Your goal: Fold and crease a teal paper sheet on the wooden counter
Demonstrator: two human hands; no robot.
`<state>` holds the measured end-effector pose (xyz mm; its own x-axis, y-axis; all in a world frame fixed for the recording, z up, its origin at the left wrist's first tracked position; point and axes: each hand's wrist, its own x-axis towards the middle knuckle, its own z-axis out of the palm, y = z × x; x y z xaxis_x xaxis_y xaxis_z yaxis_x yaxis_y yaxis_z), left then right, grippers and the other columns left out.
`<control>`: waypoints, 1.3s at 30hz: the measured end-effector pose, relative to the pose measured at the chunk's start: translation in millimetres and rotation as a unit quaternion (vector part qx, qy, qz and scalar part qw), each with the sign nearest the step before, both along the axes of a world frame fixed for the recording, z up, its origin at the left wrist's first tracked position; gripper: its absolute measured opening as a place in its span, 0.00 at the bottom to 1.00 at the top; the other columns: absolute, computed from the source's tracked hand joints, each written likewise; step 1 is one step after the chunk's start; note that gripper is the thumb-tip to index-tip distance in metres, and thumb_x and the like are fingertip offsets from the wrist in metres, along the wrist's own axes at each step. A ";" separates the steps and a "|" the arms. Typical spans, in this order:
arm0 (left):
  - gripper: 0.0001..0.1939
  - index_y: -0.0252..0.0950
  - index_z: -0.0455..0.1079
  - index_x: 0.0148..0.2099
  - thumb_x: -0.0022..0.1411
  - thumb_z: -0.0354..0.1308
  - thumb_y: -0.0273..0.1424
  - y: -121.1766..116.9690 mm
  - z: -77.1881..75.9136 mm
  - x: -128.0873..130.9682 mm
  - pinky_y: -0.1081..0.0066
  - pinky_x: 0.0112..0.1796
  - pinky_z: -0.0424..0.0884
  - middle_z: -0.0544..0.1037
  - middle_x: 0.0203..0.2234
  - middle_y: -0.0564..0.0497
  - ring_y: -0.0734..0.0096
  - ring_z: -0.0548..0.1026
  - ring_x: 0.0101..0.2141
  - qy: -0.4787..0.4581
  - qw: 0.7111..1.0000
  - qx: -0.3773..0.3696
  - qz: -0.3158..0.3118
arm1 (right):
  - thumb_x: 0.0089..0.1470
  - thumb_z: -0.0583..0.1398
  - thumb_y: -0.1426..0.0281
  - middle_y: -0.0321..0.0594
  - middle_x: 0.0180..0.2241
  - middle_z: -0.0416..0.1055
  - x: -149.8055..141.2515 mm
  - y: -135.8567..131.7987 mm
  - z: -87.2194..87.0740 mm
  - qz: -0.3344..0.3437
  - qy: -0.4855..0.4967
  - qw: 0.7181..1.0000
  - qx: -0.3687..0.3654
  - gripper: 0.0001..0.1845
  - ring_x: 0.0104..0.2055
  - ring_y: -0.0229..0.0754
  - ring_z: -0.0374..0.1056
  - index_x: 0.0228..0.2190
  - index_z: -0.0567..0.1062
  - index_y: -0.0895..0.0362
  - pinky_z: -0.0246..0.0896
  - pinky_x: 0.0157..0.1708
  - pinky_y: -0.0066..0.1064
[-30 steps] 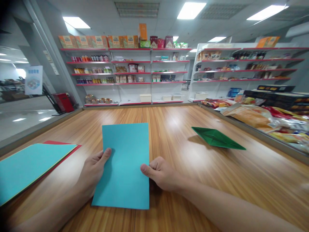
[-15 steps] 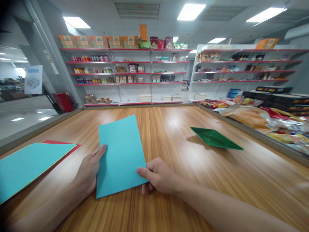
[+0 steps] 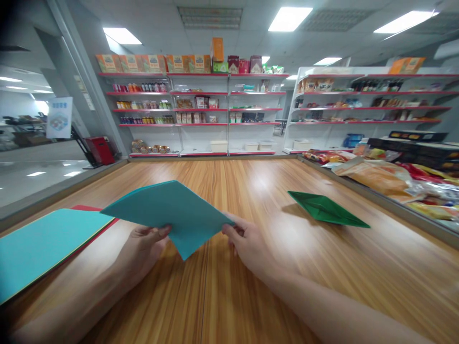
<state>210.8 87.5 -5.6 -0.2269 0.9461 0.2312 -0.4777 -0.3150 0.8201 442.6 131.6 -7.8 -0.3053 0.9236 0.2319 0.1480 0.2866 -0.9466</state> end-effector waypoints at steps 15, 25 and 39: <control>0.23 0.36 0.72 0.49 0.53 0.63 0.41 -15.0 10.2 10.6 0.63 0.39 0.75 0.78 0.39 0.44 0.59 0.77 0.39 0.009 0.992 -0.112 -0.056 | 0.52 0.61 0.56 0.43 0.30 0.73 1.2 -0.9 2.0 0.141 0.143 0.974 -0.109 0.21 0.30 0.40 0.67 0.35 0.74 0.63 0.62 0.34 0.33; 0.19 0.27 0.74 0.40 0.51 0.67 0.37 -14.6 -4.5 9.3 0.66 0.35 0.72 0.79 0.34 0.39 0.63 0.77 0.30 0.112 0.977 -0.152 -0.096 | 0.53 0.60 0.56 0.44 0.31 0.72 2.3 -5.3 2.2 0.157 0.065 0.983 -0.072 0.21 0.31 0.39 0.68 0.35 0.74 0.64 0.62 0.30 0.30; 0.18 0.30 0.68 0.23 0.54 0.63 0.40 -16.5 0.1 8.9 0.75 0.22 0.62 0.69 0.18 0.50 0.74 0.67 0.20 0.044 0.975 -0.104 -0.190 | 0.46 0.65 0.54 0.42 0.26 0.72 3.1 -0.1 1.3 0.100 0.143 0.973 -0.153 0.22 0.25 0.39 0.67 0.30 0.73 0.62 0.64 0.29 0.34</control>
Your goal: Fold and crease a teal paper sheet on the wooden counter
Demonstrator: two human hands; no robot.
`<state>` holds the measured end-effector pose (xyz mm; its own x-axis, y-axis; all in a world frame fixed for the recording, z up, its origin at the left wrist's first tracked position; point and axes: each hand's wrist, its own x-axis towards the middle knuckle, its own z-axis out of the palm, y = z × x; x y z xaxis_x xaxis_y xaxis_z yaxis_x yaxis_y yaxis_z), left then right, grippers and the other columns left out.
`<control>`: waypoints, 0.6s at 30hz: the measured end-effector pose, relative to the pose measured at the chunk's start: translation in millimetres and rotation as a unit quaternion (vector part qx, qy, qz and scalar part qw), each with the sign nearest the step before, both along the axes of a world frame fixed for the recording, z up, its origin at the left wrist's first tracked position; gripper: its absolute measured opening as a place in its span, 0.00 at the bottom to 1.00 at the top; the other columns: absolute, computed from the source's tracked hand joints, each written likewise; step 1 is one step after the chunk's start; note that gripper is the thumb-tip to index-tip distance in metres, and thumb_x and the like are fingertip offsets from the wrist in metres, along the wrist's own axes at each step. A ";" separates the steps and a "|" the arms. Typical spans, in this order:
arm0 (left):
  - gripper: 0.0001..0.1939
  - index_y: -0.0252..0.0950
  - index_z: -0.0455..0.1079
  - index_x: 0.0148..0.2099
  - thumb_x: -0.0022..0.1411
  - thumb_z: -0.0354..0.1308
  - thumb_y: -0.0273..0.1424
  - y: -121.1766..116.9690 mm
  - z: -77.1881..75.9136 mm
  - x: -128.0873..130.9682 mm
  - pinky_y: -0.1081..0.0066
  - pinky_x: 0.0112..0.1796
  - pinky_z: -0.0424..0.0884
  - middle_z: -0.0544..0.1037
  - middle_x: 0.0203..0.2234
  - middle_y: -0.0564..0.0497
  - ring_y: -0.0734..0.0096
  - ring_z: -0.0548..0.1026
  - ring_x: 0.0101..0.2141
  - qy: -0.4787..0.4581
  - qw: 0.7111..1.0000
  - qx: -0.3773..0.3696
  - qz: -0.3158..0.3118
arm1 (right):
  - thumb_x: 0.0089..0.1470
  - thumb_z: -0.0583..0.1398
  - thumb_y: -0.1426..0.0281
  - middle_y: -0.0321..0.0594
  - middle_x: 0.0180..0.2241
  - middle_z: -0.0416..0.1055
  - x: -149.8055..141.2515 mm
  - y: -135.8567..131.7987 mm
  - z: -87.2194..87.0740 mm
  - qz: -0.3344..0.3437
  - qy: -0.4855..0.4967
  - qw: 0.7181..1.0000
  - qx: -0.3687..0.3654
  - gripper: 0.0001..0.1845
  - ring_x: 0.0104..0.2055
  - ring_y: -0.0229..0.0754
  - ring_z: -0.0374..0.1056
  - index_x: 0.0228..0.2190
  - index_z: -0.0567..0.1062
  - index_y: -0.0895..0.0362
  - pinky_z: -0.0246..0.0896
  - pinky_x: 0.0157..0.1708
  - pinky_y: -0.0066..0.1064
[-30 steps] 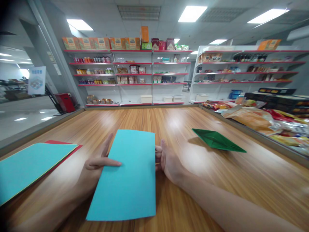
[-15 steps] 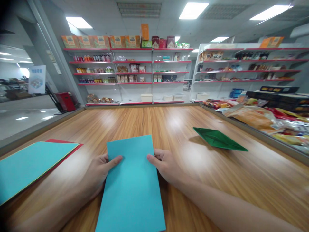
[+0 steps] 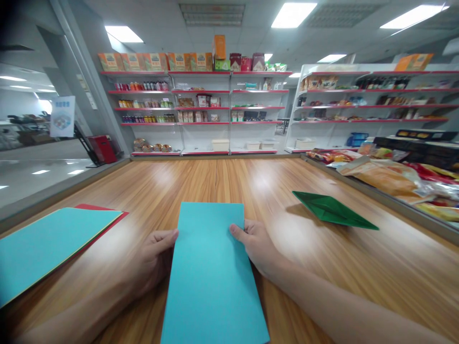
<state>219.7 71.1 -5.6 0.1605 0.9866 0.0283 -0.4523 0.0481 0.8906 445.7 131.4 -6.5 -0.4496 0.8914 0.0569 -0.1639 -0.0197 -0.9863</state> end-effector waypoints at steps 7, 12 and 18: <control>0.16 0.30 0.70 0.26 0.58 0.61 0.39 -1.7 -2.4 2.5 0.74 0.25 0.64 0.70 0.19 0.50 0.75 0.68 0.21 0.013 0.999 0.020 -0.036 | 0.46 0.65 0.55 0.45 0.30 0.74 0.5 0.1 -2.0 -0.076 0.007 0.997 0.013 0.21 0.29 0.44 0.70 0.33 0.74 0.61 0.66 0.31 0.36; 0.19 0.30 0.69 0.26 0.56 0.61 0.43 -3.8 -1.9 3.9 0.75 0.23 0.62 0.70 0.19 0.50 0.74 0.68 0.21 0.139 0.990 0.016 -0.022 | 0.47 0.64 0.55 0.46 0.31 0.75 1.2 -1.9 1.7 -0.114 -0.025 0.993 0.023 0.22 0.28 0.44 0.70 0.34 0.74 0.61 0.66 0.29 0.35; 0.20 0.32 0.68 0.27 0.57 0.58 0.46 -2.7 -1.6 4.6 0.77 0.20 0.61 0.69 0.18 0.52 0.75 0.66 0.19 0.178 0.984 0.016 0.015 | 0.45 0.66 0.58 0.48 0.37 0.76 0.8 -6.8 6.0 -0.055 -0.019 0.998 0.025 0.24 0.35 0.48 0.73 0.40 0.74 0.61 0.69 0.34 0.37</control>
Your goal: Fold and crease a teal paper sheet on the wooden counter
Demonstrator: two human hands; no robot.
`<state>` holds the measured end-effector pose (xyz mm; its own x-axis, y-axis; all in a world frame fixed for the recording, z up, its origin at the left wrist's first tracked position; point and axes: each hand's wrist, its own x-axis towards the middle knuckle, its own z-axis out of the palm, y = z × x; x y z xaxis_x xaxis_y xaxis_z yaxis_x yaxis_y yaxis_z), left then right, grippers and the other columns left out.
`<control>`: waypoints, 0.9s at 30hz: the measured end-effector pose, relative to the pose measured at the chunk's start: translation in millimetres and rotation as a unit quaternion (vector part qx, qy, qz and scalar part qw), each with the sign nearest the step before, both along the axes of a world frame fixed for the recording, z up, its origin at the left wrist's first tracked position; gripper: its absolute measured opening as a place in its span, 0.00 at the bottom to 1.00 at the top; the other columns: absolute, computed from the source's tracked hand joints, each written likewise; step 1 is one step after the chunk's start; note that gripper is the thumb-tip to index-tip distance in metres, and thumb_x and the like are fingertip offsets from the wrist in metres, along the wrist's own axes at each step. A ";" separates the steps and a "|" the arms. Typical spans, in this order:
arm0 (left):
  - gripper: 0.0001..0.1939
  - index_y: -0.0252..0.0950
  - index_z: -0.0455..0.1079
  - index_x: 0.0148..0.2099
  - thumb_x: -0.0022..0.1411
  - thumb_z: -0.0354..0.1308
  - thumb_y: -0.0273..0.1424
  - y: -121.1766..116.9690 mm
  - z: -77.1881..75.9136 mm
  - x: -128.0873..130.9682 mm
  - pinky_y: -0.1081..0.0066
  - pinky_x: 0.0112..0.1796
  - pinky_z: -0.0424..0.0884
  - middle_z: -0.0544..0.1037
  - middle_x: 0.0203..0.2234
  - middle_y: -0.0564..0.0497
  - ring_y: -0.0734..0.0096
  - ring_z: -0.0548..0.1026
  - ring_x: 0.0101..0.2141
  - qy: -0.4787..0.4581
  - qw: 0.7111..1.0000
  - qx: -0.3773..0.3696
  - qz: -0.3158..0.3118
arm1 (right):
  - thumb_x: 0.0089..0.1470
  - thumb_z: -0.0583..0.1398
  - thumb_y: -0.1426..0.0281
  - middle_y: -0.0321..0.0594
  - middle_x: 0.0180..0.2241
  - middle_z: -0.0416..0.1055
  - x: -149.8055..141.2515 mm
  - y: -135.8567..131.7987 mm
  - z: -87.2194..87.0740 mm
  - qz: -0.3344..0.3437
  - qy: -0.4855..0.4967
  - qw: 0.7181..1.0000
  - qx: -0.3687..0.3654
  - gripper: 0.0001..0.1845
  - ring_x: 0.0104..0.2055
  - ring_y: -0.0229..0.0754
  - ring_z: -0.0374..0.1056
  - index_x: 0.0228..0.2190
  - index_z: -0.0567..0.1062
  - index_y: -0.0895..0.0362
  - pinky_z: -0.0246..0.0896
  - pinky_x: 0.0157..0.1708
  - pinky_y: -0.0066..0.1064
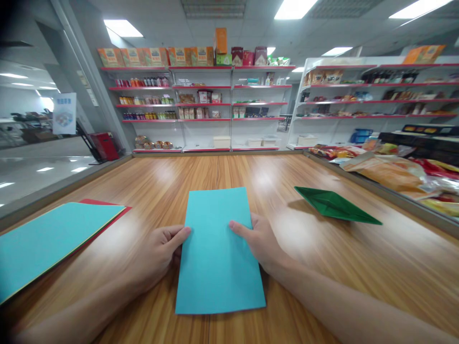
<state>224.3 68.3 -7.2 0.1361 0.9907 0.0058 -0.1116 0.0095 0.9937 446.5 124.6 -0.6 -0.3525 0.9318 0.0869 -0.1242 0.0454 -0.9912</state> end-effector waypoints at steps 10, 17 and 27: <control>0.19 0.28 0.73 0.31 0.53 0.63 0.43 -0.3 3.9 1.8 0.76 0.21 0.64 0.73 0.21 0.48 0.73 0.69 0.21 0.044 0.999 -0.020 -0.006 | 0.44 0.68 0.63 0.50 0.44 0.73 1.3 3.7 0.1 0.040 0.030 0.999 -0.006 0.28 0.43 0.51 0.72 0.46 0.71 0.60 0.69 0.41 0.42; 0.18 0.30 0.73 0.30 0.52 0.64 0.42 1.0 1.3 2.7 0.74 0.22 0.64 0.74 0.20 0.48 0.70 0.71 0.21 -0.022 0.999 -0.031 0.008 | 0.46 0.67 0.65 0.49 0.45 0.73 -0.3 1.7 -0.9 0.058 0.026 0.998 0.001 0.26 0.43 0.49 0.72 0.46 0.70 0.60 0.68 0.43 0.42; 0.19 0.28 0.75 0.30 0.49 0.66 0.42 4.2 -2.9 1.0 0.72 0.23 0.68 0.74 0.21 0.46 0.67 0.73 0.23 -0.023 0.998 -0.031 0.054 | 0.46 0.67 0.65 0.50 0.46 0.72 1.0 4.1 -2.8 0.066 0.039 0.997 -0.008 0.27 0.44 0.50 0.71 0.48 0.71 0.60 0.68 0.44 0.43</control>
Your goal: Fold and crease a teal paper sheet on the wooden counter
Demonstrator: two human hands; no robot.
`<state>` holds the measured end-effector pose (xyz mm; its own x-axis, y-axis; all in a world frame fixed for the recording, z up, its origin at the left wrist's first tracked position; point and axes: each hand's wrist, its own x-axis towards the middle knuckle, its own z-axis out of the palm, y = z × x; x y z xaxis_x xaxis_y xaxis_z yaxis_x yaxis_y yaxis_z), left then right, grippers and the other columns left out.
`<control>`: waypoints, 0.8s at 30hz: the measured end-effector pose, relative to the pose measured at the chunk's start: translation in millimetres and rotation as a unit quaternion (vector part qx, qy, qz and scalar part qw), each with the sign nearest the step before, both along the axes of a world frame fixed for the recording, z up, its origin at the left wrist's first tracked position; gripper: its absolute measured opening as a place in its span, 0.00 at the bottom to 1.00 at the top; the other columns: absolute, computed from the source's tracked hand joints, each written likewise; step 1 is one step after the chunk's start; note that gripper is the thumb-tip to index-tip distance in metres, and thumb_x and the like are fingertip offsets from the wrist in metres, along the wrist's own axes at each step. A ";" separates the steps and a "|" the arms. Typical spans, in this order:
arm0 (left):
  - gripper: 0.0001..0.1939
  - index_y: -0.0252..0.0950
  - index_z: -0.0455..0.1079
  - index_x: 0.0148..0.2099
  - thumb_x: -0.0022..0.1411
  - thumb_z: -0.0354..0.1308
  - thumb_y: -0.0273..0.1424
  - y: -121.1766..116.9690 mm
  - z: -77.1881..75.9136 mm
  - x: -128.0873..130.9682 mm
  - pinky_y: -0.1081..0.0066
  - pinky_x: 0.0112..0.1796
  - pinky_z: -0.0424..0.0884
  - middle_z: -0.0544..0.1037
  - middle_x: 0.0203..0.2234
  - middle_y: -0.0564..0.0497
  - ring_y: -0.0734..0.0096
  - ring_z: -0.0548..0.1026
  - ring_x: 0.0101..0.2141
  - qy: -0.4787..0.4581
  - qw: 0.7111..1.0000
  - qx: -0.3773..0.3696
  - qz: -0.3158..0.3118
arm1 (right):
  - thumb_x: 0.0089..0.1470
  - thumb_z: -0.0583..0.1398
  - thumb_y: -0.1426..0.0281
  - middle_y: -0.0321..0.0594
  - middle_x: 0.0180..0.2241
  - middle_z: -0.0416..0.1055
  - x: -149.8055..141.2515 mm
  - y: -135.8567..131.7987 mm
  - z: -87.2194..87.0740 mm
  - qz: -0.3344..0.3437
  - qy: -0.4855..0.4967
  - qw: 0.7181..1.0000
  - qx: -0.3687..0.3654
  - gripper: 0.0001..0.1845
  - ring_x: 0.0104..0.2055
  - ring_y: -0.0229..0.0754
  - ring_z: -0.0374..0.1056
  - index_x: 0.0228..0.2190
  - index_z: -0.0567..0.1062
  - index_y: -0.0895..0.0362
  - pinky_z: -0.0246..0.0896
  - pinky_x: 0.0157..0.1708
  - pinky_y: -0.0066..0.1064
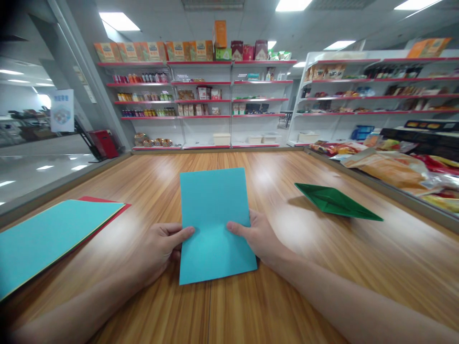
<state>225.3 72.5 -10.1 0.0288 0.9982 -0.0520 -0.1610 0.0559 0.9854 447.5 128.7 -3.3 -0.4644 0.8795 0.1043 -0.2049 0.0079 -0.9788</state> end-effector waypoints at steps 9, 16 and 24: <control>0.16 0.30 0.76 0.34 0.47 0.68 0.38 2.5 -3.6 -2.0 0.70 0.27 0.69 0.76 0.26 0.46 0.70 0.71 0.24 -0.068 0.994 0.037 0.080 | 0.48 0.66 0.71 0.50 0.48 0.70 2.3 -2.3 1.4 0.154 0.013 0.987 -0.053 0.26 0.46 0.49 0.70 0.50 0.70 0.60 0.64 0.50 0.45; 0.17 0.31 0.73 0.31 0.47 0.67 0.41 8.6 -7.5 -6.7 0.73 0.26 0.63 0.73 0.23 0.50 0.73 0.68 0.23 -0.050 0.989 0.055 0.128 | 0.44 0.68 0.66 0.49 0.32 0.76 4.6 -1.8 3.7 0.194 -0.065 0.977 -0.066 0.21 0.32 0.43 0.74 0.38 0.73 0.66 0.69 0.26 0.25; 0.18 0.34 0.64 0.26 0.60 0.54 0.44 7.4 -10.4 -19.1 0.76 0.23 0.54 0.61 0.19 0.55 0.76 0.58 0.23 0.235 0.922 0.168 0.257 | 0.50 0.60 0.52 0.48 0.24 0.74 -0.7 -11.4 15.7 0.246 -0.203 0.947 -0.029 0.25 0.14 0.33 0.65 0.25 0.70 0.65 0.53 0.10 0.19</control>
